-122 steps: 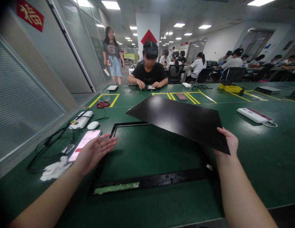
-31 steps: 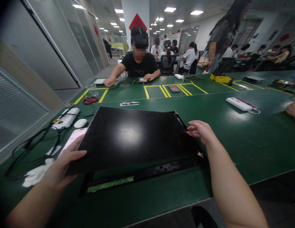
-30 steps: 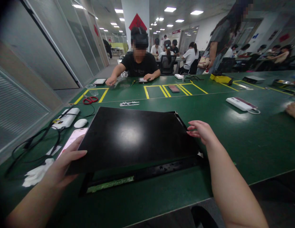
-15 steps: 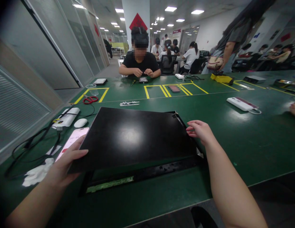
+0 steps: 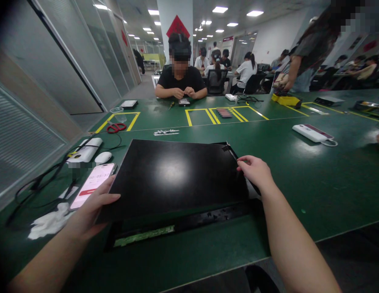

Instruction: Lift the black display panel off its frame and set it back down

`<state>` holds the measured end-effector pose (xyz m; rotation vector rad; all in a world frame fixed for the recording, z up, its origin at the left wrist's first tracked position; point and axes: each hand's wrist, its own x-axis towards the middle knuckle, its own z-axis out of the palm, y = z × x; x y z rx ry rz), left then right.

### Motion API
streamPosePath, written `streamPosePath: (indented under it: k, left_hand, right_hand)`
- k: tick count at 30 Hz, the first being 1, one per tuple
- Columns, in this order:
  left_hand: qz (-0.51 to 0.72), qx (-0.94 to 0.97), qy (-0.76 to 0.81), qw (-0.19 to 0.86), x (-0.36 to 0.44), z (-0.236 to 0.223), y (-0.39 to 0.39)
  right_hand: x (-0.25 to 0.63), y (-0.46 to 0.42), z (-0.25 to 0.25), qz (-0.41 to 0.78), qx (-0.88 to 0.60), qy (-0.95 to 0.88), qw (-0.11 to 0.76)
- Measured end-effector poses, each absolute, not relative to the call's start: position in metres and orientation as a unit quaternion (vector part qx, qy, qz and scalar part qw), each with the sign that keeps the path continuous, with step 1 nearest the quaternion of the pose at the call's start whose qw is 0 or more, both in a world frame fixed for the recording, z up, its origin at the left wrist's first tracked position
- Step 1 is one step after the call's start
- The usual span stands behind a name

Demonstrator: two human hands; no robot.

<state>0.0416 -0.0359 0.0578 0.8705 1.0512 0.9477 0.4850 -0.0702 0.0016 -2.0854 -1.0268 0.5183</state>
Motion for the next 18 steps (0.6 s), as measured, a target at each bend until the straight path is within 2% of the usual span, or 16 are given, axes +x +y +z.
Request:
streamPosePath:
  k: [11,18]
  left_hand:
    - [0.396,0.362,0.514,0.669,0.042,0.035,-0.031]
    - [0.373,0.339,0.546,0.669,0.046,0.036,-0.033]
  right_hand:
    - [0.491,-0.069,-0.002,0.179,-0.823,-0.424,0.333]
    - [0.489,-0.069,0.000,0.175,-0.825,-0.423,0.331]
